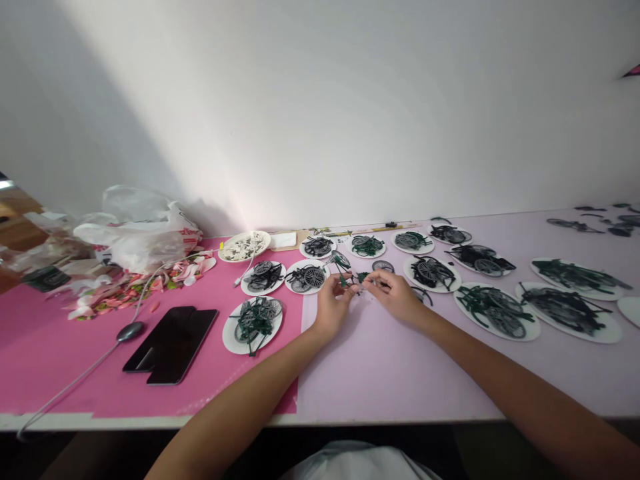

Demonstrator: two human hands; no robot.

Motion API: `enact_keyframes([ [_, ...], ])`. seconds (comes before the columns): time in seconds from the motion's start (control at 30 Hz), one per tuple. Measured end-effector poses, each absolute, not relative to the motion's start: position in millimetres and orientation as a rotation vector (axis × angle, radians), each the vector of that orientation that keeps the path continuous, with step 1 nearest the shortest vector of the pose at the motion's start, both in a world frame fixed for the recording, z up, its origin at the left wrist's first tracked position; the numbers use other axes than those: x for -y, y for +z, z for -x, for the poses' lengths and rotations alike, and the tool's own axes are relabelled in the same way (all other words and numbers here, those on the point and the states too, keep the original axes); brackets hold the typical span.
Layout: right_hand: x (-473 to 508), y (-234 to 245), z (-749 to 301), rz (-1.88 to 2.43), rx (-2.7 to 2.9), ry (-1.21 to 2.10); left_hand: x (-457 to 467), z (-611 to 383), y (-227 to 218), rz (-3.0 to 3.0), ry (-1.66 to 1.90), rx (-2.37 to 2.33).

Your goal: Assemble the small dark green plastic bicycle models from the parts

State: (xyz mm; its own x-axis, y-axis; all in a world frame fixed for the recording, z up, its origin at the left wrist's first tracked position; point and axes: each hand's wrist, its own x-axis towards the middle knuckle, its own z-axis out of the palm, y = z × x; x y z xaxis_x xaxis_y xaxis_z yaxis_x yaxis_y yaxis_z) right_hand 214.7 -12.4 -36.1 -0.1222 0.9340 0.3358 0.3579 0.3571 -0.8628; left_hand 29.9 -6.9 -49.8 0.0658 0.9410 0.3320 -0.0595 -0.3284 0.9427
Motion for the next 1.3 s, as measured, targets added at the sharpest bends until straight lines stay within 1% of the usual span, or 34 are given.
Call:
enact_keyframes([
  [0.27, 9.9, -40.6, -215.8, 1.177, 1.71, 0.733, 6.3, -29.9, -51.2, -1.476, 1.418, -0.944],
  [1.3, 9.4, -39.2, -215.3, 1.116, 1.791, 0.771, 6.6, -27.2, -49.5, -1.552, 1.376, -0.886],
])
